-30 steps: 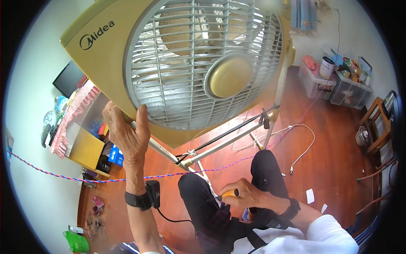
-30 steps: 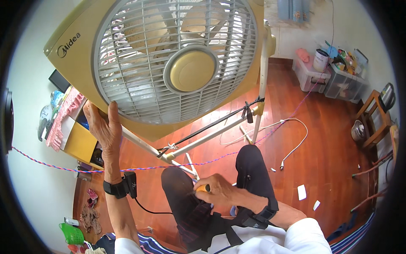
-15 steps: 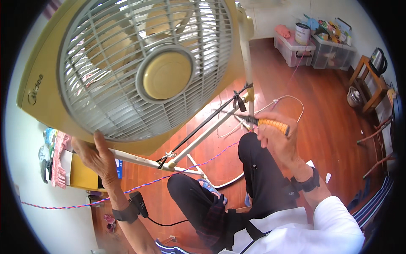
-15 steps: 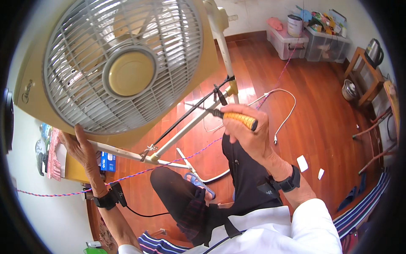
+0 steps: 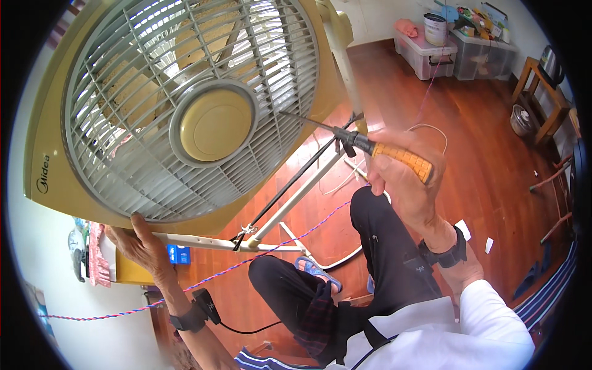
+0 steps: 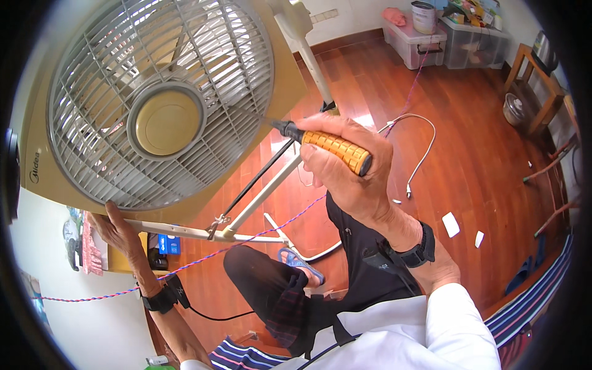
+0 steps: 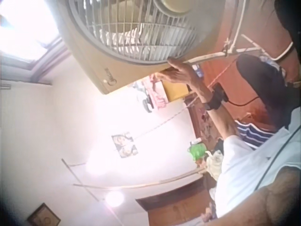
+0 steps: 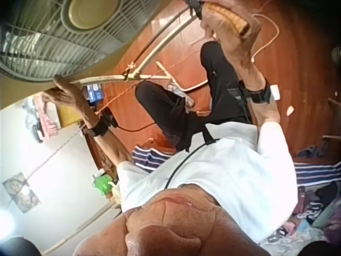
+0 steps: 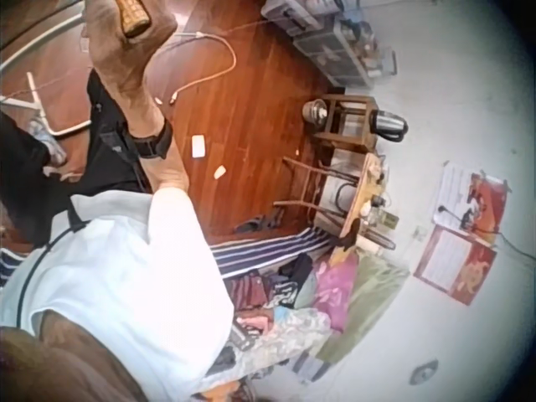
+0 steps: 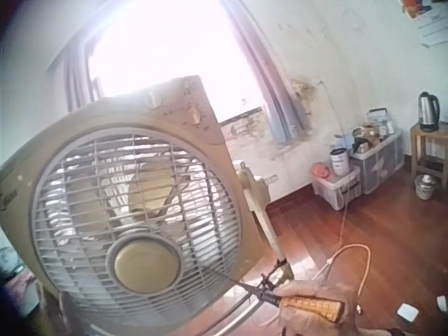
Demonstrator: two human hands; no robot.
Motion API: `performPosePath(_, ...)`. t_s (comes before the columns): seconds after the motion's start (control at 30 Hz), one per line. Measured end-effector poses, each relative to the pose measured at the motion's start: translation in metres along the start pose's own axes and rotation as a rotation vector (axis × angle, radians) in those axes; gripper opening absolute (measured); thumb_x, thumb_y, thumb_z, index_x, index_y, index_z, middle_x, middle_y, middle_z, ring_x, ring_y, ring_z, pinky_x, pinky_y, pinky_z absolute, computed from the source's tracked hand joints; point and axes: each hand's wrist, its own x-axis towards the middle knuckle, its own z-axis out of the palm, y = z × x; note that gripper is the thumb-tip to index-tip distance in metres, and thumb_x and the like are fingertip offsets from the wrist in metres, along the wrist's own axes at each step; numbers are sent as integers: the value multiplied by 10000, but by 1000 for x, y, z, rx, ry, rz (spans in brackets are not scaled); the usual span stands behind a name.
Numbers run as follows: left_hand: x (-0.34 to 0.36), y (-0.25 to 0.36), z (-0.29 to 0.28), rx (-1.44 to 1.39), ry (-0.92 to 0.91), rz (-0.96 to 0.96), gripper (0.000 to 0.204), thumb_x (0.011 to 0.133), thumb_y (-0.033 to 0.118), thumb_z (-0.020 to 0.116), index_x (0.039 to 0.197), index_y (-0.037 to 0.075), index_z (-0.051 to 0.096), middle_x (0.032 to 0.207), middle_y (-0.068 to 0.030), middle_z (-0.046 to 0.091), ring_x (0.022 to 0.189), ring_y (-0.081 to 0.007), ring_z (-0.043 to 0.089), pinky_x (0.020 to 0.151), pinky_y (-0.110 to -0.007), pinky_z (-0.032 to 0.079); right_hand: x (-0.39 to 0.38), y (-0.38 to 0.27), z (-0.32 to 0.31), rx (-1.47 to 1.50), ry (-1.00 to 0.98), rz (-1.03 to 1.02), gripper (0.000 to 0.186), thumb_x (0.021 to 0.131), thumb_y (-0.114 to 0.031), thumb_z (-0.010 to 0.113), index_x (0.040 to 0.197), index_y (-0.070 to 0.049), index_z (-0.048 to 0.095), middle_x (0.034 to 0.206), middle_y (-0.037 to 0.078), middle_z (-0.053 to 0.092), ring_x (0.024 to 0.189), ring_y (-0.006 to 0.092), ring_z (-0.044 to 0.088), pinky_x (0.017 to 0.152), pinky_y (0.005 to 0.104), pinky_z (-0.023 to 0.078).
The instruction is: Repairing or disassembling a floor fan using a screwdriver.
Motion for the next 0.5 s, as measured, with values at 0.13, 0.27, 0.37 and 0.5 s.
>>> performPosePath(0.13,0,1,0,-9,1,-16,449,885,304,464,1209,-6,459,1076,-186,468,981,-306,472,840,-399,375,8,-3,7,121,48,-62,218,761,-7,574,963,70,600,714,77,594,509,70,539,439,192,435)
performPosePath(0.27,1,12,2,-42,36,-2,433,875,300,482,1171,-15,478,1019,-174,478,957,-303,463,825,-405,368,16,-10,6,149,14,-91,218,750,-6,577,954,66,608,726,85,608,530,69,548,451,192,433)
performPosePath(0.37,2,12,3,-81,54,-6,425,864,296,498,1146,-22,491,956,-163,483,917,-298,454,804,-410,359,17,-17,9,27,30,-211,204,741,-6,584,929,68,613,753,91,624,554,71,556,480,200,443)
performPosePath(0.5,1,9,2,-102,43,-44,426,863,292,492,1159,-13,487,947,-160,473,925,-295,453,808,-407,361,23,-18,14,-8,47,-168,185,730,-10,594,900,57,621,777,89,637,585,67,559,512,204,448)
